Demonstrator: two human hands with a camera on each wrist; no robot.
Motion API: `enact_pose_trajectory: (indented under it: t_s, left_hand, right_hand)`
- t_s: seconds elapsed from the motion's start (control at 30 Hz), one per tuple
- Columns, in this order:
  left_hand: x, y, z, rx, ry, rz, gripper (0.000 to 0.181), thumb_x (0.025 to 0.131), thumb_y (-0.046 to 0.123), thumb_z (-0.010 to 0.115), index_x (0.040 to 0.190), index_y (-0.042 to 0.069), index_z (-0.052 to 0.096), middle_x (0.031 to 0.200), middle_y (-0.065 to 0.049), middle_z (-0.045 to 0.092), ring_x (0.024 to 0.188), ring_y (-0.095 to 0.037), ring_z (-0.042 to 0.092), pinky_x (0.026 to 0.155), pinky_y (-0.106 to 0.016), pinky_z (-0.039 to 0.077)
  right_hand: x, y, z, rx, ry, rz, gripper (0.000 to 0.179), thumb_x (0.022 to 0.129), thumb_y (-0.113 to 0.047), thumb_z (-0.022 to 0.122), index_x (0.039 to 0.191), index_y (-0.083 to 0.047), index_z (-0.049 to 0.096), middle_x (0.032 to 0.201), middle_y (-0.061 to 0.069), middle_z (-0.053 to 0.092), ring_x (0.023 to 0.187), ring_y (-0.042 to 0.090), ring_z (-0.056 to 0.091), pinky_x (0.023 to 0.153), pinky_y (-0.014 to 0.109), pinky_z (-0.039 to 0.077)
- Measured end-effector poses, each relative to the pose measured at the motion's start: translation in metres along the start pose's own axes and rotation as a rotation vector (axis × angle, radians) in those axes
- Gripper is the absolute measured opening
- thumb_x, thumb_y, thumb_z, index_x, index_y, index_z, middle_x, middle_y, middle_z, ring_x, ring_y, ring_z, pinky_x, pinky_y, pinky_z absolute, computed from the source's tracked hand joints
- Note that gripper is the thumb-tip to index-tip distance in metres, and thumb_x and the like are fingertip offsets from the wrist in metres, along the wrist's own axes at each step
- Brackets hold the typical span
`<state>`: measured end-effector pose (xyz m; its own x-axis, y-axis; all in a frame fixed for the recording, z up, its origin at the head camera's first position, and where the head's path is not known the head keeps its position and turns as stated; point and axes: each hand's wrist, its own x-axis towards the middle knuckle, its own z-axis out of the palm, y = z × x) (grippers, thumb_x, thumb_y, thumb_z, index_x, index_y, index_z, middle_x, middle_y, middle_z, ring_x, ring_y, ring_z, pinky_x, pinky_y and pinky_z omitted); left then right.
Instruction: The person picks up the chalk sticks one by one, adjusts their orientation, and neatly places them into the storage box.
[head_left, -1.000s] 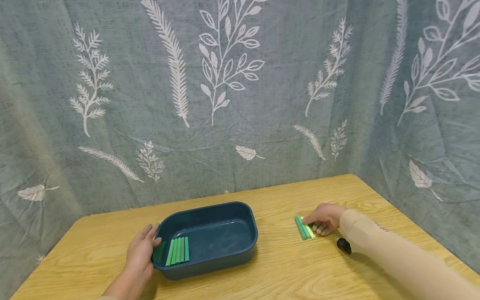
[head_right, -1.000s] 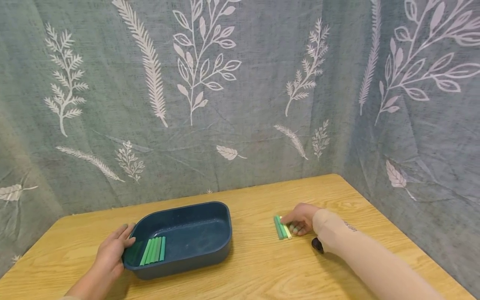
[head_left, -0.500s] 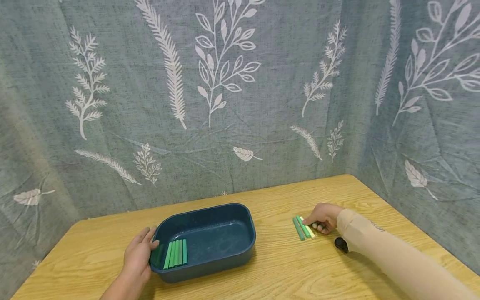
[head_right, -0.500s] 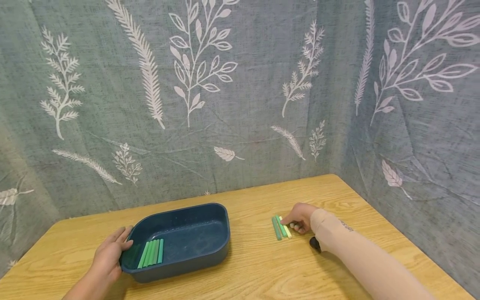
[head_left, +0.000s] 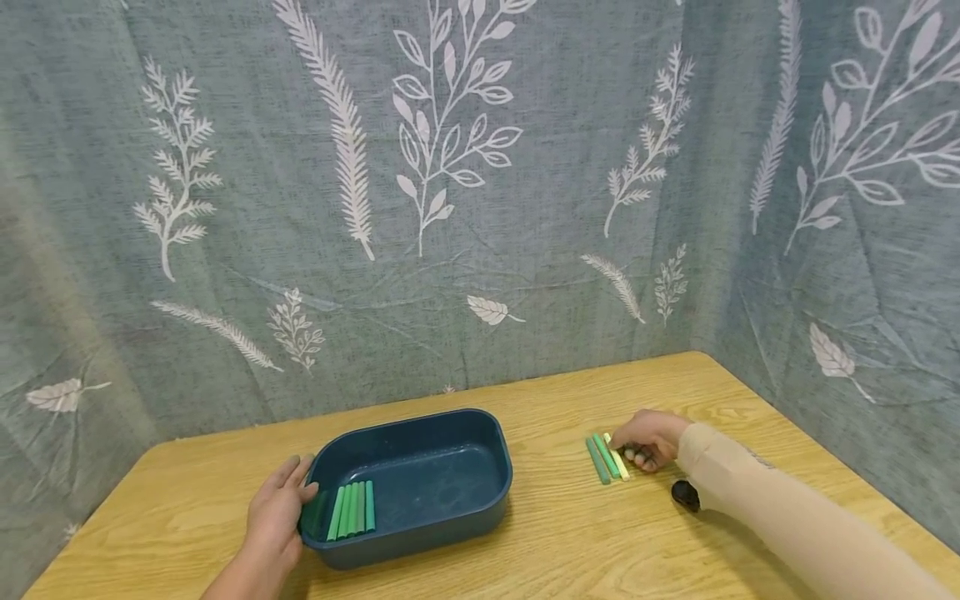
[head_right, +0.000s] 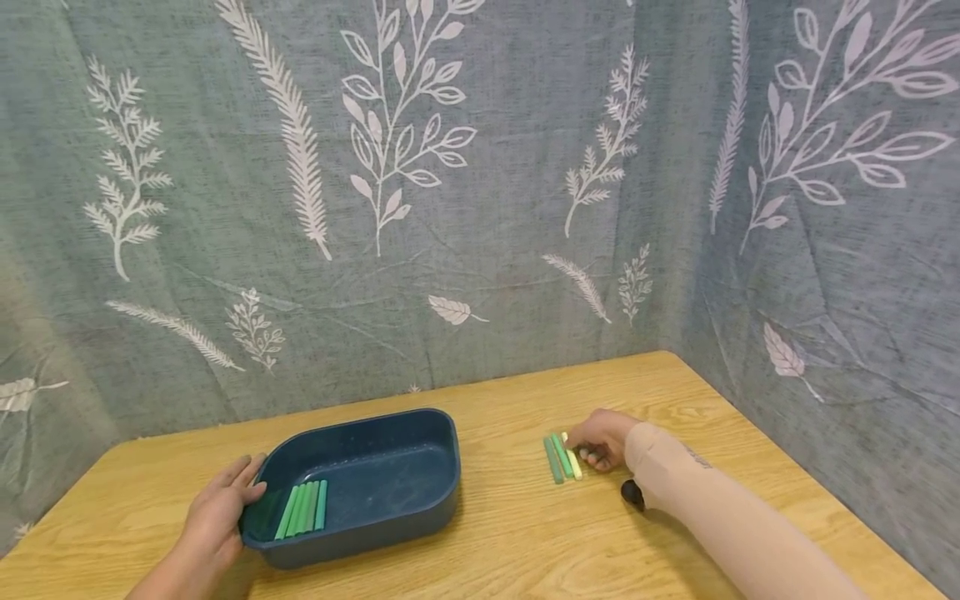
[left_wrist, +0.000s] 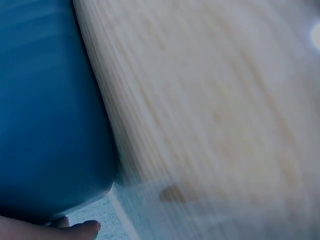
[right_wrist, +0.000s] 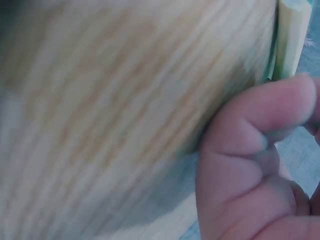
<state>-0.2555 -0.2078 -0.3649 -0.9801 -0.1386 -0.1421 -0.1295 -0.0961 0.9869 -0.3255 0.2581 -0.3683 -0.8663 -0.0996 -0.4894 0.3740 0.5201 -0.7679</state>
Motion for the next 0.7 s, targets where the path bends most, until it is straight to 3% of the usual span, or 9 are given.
enact_pose_trajectory:
  t_s: [0.3, 0.43, 0.7]
  left_hand:
    - [0.001, 0.0, 0.0, 0.0, 0.002, 0.012, 0.065, 0.101, -0.008, 0.029, 0.151, -0.001, -0.011, 0.158, -0.02, -0.005, 0.144, -0.038, -0.012, 0.117, -0.048, 0.008]
    - [0.002, 0.001, 0.001, 0.0, 0.01, 0.018, 0.065, 0.101, -0.008, 0.029, 0.152, 0.0, -0.01, 0.159, -0.019, -0.003, 0.144, -0.036, -0.011, 0.117, -0.047, 0.008]
    - [0.001, 0.001, 0.001, 0.015, 0.011, 0.037, 0.063, 0.101, -0.007, 0.029, 0.151, -0.003, -0.01, 0.158, -0.023, -0.003, 0.143, -0.039, -0.012, 0.117, -0.049, 0.006]
  right_hand:
    - [-0.007, 0.004, -0.008, 0.122, -0.041, -0.043, 0.015, 0.095, -0.019, 0.056, 0.084, -0.009, 0.052, 0.065, 0.0, 0.048, 0.055, 0.01, 0.042, 0.053, 0.021, 0.042]
    - [-0.015, -0.003, -0.009, 0.183, -0.079, -0.106, 0.011, 0.095, -0.019, 0.055, 0.093, -0.008, 0.053, 0.07, 0.001, 0.052, 0.06, 0.011, 0.05, 0.057, 0.023, 0.047]
    - [-0.026, -0.019, -0.004, 0.241, -0.185, -0.228, 0.012, 0.097, -0.015, 0.049, 0.092, -0.007, 0.057, 0.082, 0.006, 0.058, 0.074, 0.015, 0.063, 0.074, 0.034, 0.057]
